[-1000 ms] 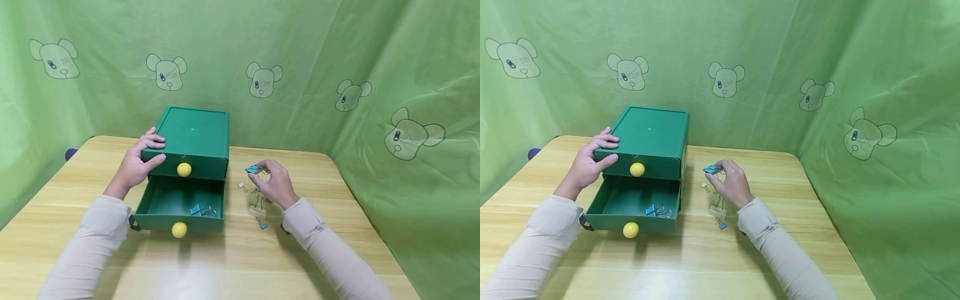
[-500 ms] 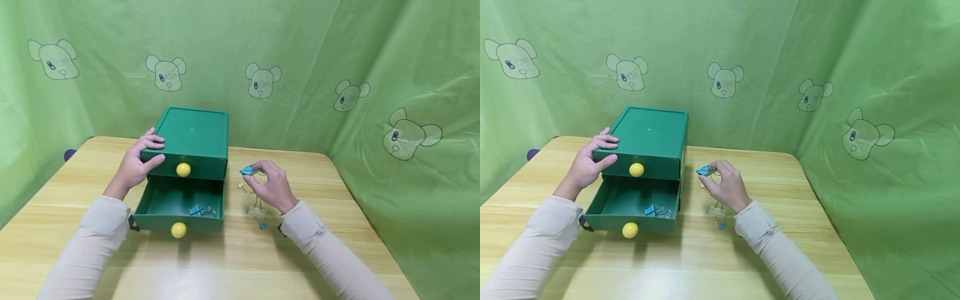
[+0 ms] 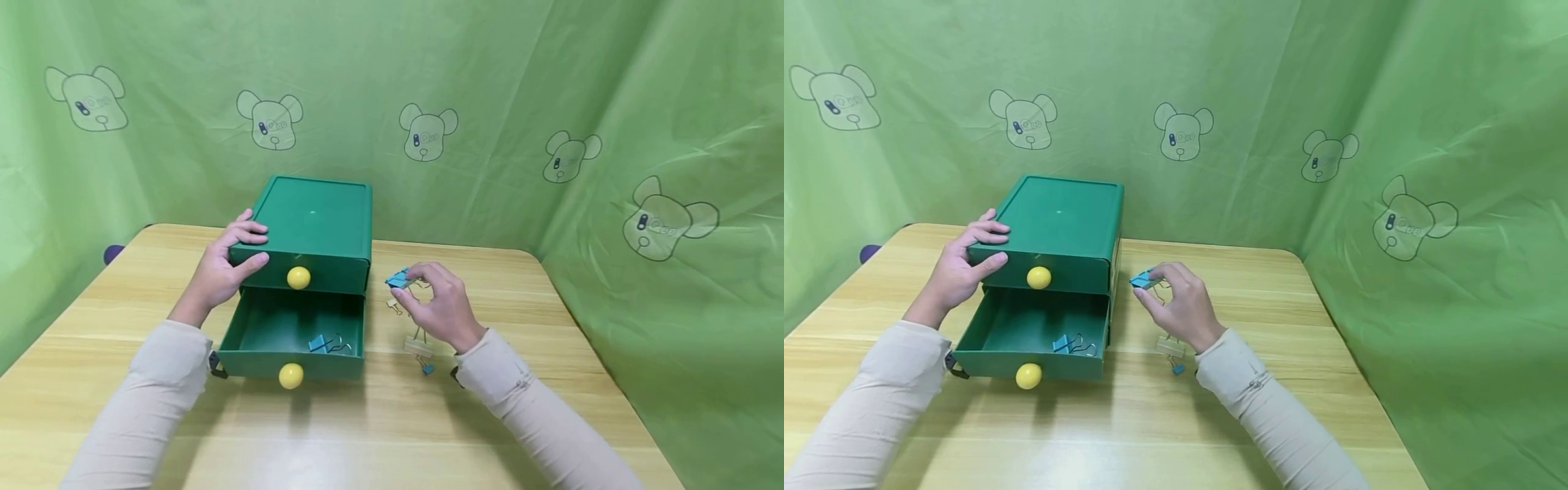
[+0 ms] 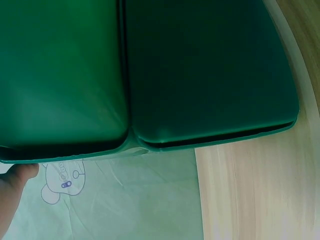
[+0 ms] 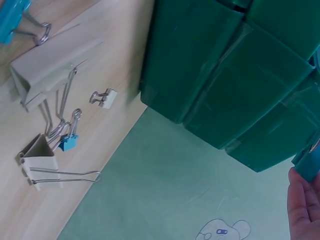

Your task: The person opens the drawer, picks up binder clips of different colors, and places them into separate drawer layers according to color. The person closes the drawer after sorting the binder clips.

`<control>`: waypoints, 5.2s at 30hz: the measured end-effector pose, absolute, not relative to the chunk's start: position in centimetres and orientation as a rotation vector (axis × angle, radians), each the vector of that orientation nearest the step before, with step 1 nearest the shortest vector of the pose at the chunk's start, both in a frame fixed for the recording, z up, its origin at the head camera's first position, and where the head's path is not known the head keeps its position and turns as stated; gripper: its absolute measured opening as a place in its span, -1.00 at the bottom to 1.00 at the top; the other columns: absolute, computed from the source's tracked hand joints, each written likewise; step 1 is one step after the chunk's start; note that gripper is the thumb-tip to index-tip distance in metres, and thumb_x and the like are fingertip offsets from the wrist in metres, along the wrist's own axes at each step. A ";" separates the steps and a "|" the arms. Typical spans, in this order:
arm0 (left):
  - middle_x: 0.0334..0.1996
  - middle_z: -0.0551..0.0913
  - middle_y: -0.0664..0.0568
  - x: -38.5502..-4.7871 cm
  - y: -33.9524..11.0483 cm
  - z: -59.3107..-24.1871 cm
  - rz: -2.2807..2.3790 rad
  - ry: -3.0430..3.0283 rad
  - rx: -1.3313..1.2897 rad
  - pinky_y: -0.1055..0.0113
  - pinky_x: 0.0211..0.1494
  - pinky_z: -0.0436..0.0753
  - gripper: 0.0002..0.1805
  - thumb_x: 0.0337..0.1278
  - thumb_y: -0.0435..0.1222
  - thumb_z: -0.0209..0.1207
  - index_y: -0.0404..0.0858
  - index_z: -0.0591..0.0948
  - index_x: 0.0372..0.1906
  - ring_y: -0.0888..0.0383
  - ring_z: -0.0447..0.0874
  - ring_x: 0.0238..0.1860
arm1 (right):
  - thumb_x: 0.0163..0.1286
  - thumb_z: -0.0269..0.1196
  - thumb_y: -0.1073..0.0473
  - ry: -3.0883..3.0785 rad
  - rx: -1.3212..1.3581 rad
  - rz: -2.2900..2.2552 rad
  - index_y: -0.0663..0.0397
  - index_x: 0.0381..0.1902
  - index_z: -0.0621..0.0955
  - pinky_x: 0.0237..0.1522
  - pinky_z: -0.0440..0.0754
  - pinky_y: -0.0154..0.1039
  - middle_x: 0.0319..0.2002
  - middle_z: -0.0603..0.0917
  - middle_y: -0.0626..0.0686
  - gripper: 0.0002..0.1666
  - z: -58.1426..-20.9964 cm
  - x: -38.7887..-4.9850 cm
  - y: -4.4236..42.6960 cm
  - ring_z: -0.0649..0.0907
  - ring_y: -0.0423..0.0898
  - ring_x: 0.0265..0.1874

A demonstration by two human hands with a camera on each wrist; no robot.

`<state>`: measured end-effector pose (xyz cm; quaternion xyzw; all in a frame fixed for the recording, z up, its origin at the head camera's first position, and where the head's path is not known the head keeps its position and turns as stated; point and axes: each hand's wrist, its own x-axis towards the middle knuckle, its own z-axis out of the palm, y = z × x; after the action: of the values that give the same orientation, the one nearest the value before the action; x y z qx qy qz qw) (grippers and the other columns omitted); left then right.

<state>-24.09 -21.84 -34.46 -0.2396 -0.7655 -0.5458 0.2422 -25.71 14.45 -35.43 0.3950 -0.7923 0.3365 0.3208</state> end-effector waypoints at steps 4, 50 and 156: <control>0.08 0.49 0.20 -24.1 -21.9 -34.5 -1.493 -2.099 -0.653 -0.10 0.45 -0.10 -0.75 0.07 -0.58 0.20 -0.45 0.55 -0.10 -0.02 -0.03 0.49 | 0.08 0.47 0.24 -2.049 1.054 0.880 0.23 -0.31 0.61 -0.24 0.64 -0.15 -0.28 0.68 0.10 -0.72 -35.4 -25.6 14.2 0.67 -0.04 -0.27; 0.10 0.48 0.13 -24.3 -21.9 -34.3 -1.498 -2.088 -0.666 -0.20 0.43 -0.13 -0.78 0.09 -0.54 0.21 -0.43 0.56 -0.12 -0.04 -0.04 0.49 | 0.17 0.44 0.14 -1.995 1.267 0.916 0.22 -0.26 0.58 -0.01 0.61 -0.18 -0.20 0.66 0.12 -0.68 -34.2 -22.9 11.0 0.66 -0.01 -0.16; 0.06 0.48 0.33 -23.9 -21.8 -34.4 -1.475 -2.096 -0.677 -0.10 0.45 -0.10 -0.77 0.08 -0.58 0.22 -0.48 0.53 -0.12 -0.07 -0.01 0.48 | 0.26 0.33 0.28 -2.268 0.904 0.856 0.31 -0.17 0.61 -0.12 0.62 -0.07 -0.23 0.68 0.21 -0.77 -35.8 -27.4 13.9 0.67 0.08 -0.23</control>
<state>-23.95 -21.83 -34.40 -0.2479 -0.7670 -0.5397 0.2427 -27.38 13.95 -35.81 0.3359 -0.8432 0.3183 0.2736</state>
